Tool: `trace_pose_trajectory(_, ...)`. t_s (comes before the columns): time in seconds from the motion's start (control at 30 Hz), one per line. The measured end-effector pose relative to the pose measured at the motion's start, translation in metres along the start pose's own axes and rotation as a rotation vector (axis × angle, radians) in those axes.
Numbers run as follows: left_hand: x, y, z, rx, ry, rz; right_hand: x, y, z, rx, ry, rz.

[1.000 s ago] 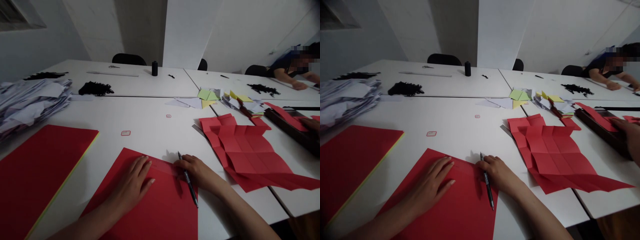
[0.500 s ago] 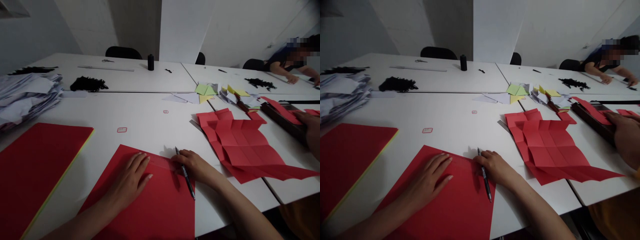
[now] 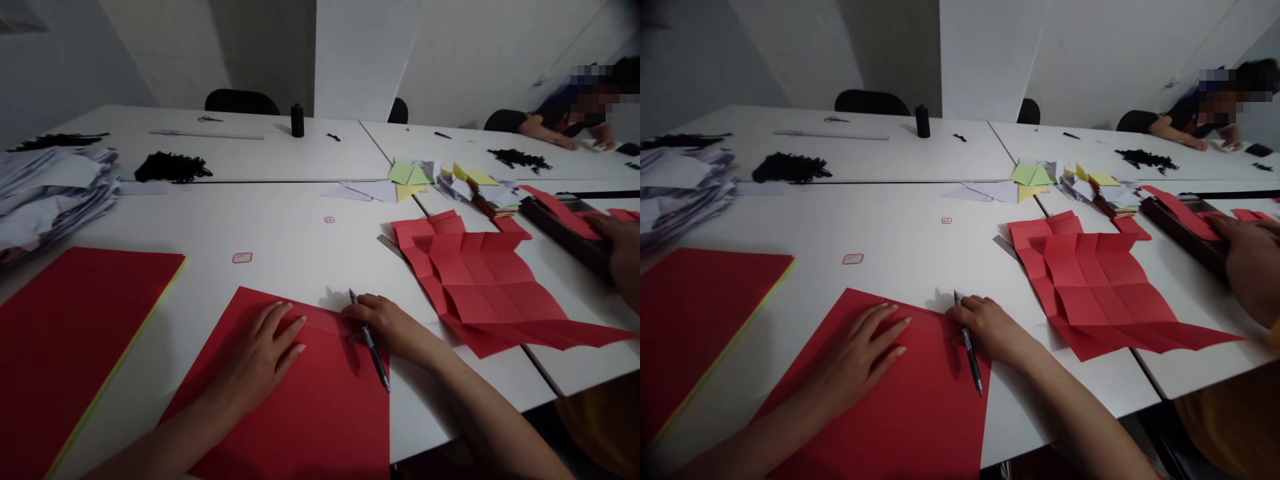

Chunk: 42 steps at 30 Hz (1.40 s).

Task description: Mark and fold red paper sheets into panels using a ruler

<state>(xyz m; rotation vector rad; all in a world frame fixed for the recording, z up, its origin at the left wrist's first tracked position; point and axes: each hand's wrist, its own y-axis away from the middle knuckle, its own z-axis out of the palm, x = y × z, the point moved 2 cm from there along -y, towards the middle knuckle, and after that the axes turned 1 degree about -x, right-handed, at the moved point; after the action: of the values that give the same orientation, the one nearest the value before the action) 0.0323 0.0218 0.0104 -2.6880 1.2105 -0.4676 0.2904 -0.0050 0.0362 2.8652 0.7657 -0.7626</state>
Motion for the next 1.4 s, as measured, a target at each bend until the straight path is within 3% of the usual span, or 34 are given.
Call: trace_pose_trajectory(1.4, 0.0037, 0.0010, -0.0029, -0.002, -0.028, 0.006, -0.0030, 0.0003, -0.0025, -0.022, -0.047, 0.030)
